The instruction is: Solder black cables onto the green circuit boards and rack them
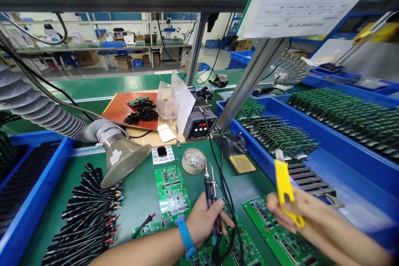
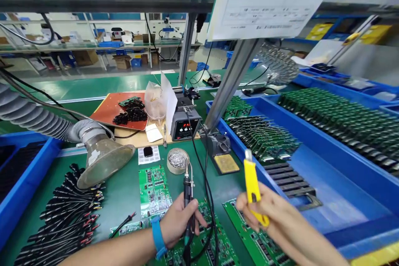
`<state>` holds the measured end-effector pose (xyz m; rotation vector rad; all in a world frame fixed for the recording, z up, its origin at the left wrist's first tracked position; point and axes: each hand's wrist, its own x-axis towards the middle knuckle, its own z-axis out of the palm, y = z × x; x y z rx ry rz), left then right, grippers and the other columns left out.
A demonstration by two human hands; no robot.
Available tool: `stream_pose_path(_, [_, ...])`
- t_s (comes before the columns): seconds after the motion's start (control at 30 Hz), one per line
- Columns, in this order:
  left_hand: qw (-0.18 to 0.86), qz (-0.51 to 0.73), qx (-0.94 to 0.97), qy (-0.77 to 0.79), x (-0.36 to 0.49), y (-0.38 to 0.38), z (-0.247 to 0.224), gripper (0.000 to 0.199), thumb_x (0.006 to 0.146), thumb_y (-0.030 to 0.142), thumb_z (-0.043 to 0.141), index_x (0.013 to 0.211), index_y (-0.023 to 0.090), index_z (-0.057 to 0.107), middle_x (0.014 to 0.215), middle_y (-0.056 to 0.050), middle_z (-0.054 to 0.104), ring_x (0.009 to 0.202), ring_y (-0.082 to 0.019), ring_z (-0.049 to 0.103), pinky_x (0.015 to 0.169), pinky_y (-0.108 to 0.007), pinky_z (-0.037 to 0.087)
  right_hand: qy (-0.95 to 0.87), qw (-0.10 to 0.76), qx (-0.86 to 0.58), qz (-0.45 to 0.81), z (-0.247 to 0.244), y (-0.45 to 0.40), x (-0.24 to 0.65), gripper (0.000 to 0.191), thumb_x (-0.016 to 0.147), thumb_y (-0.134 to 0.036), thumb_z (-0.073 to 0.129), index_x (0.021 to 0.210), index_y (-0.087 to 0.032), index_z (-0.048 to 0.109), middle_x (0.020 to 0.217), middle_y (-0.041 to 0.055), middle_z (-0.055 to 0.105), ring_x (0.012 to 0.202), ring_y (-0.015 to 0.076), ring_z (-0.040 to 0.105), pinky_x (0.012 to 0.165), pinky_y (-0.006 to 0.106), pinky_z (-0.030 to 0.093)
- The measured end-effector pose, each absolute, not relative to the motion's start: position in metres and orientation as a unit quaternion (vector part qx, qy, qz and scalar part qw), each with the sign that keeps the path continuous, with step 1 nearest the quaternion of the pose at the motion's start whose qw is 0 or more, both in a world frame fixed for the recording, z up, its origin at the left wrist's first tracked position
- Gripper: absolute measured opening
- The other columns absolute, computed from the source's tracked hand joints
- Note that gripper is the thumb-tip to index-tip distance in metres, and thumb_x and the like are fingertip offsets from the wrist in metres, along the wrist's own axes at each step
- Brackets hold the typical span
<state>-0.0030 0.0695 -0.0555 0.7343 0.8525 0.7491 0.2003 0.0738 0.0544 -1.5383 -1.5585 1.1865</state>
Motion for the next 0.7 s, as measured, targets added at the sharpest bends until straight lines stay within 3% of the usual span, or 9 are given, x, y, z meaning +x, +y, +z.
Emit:
stream_pose_path(0.1, [0.756, 0.354, 0.334, 0.437, -0.002, 0.072, -0.057, 0.056, 0.068, 0.066, 0.055, 0.087, 0.018, 0.034, 0.043, 0.009, 0.051, 0.034, -0.007, 0.042, 0.036, -0.017, 0.030, -0.439, 0.325, -0.595, 0.590, 0.015, 0.064, 0.194, 0.030, 0.079, -0.054, 0.045, 0.074, -0.025, 0.051, 0.053, -0.0038, 0.041, 0.044, 0.0110, 0.035, 0.045, 0.028, 0.037])
stream_pose_path(0.2, [0.746, 0.355, 0.321, 0.462, -0.004, 0.071, -0.055, 0.054, 0.070, 0.063, 0.056, 0.089, 0.017, 0.035, 0.046, 0.007, 0.052, 0.038, -0.008, 0.047, 0.039, -0.018, 0.033, -0.442, 0.283, -0.644, 0.557, 0.003, 0.074, 0.195, 0.042, 0.079, -0.062, 0.040, 0.088, -0.024, 0.054, 0.061, -0.0024, 0.046, 0.054, 0.0133, 0.044, 0.054, 0.029, 0.043])
stream_pose_path(0.27, [0.758, 0.359, 0.282, 0.466, -0.004, 0.070, -0.054, 0.059, 0.065, 0.064, 0.060, 0.091, 0.017, 0.034, 0.053, 0.005, 0.057, 0.045, -0.010, 0.055, 0.045, -0.021, 0.041, -0.495, 0.237, -0.653, 0.522, 0.005, 0.086, 0.196, 0.046, 0.076, -0.066, 0.041, 0.085, -0.023, 0.056, 0.066, 0.0006, 0.053, 0.062, 0.0163, 0.051, 0.061, 0.031, 0.047])
stream_pose_path(0.4, [0.789, 0.352, 0.195, 0.465, -0.001, 0.070, -0.054, 0.071, 0.054, 0.066, 0.068, 0.091, 0.018, 0.032, 0.062, 0.003, 0.058, 0.056, -0.015, 0.061, 0.052, -0.027, 0.049, -0.585, 0.185, -0.613, 0.498, 0.005, 0.115, 0.192, 0.043, 0.081, -0.060, 0.038, 0.081, -0.021, 0.056, 0.066, 0.0031, 0.060, 0.060, 0.0170, 0.057, 0.057, 0.030, 0.049])
stream_pose_path(0.5, [0.797, 0.332, 0.179, 0.471, -0.001, 0.071, -0.055, 0.070, 0.054, 0.066, 0.067, 0.090, 0.019, 0.030, 0.059, 0.004, 0.057, 0.052, -0.014, 0.059, 0.049, -0.026, 0.048, -0.671, 0.171, -0.611, 0.385, -0.005, 0.132, 0.190, 0.039, 0.085, -0.054, 0.035, 0.081, -0.022, 0.056, 0.060, 0.0018, 0.059, 0.054, 0.0164, 0.058, 0.051, 0.028, 0.048])
stream_pose_path(0.63, [0.793, 0.312, 0.197, 0.485, -0.003, 0.074, -0.053, 0.061, 0.062, 0.064, 0.063, 0.087, 0.020, 0.029, 0.057, 0.005, 0.056, 0.046, -0.010, 0.055, 0.047, -0.023, 0.045, -0.741, 0.140, -0.630, 0.184, -0.013, 0.143, 0.191, 0.037, 0.085, -0.055, 0.035, 0.083, -0.023, 0.054, 0.062, 0.0034, 0.062, 0.050, 0.0222, 0.060, 0.042, 0.031, 0.042])
stream_pose_path(0.7, [0.789, 0.300, 0.217, 0.491, -0.005, 0.075, -0.051, 0.055, 0.067, 0.061, 0.060, 0.087, 0.019, 0.031, 0.057, 0.005, 0.055, 0.044, -0.009, 0.053, 0.046, -0.021, 0.043, -0.772, 0.112, -0.619, 0.088, -0.013, 0.147, 0.190, 0.042, 0.086, -0.057, 0.032, 0.080, -0.021, 0.053, 0.053, 0.0027, 0.057, 0.043, 0.0235, 0.057, 0.037, 0.031, 0.037])
